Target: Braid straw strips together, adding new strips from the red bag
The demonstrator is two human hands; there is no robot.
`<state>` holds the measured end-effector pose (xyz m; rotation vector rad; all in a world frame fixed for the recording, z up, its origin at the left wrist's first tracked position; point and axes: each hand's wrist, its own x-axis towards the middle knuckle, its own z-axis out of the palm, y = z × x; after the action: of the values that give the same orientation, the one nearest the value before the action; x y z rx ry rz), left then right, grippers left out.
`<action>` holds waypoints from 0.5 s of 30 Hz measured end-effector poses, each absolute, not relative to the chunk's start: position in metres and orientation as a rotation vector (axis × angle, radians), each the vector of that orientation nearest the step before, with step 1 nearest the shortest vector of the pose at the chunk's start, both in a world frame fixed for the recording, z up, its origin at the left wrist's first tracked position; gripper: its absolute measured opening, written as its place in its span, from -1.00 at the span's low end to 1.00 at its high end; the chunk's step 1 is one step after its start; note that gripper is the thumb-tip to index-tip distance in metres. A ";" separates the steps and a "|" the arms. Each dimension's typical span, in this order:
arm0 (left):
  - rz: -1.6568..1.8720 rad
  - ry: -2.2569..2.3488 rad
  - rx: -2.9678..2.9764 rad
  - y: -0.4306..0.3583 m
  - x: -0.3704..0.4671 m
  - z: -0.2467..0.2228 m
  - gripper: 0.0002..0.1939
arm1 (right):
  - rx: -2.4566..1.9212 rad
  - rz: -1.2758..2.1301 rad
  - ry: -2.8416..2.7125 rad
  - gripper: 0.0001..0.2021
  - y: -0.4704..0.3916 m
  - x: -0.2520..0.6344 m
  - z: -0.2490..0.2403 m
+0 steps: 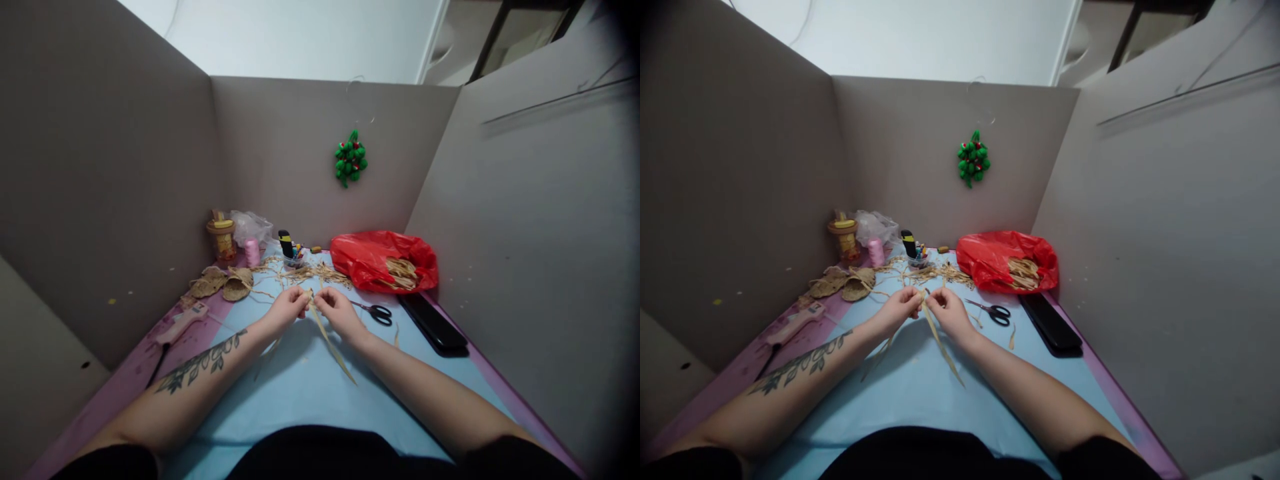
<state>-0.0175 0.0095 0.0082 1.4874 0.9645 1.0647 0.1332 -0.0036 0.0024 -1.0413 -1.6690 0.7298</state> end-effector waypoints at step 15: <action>1.075 0.902 1.362 0.008 -0.013 0.003 -0.74 | -0.927 -0.328 -2.061 -0.82 -0.028 0.130 0.005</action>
<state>-0.0130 0.0076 0.0028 1.3624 0.9020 1.0755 0.1301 -0.0283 0.0049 -0.9275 -2.0613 -0.3284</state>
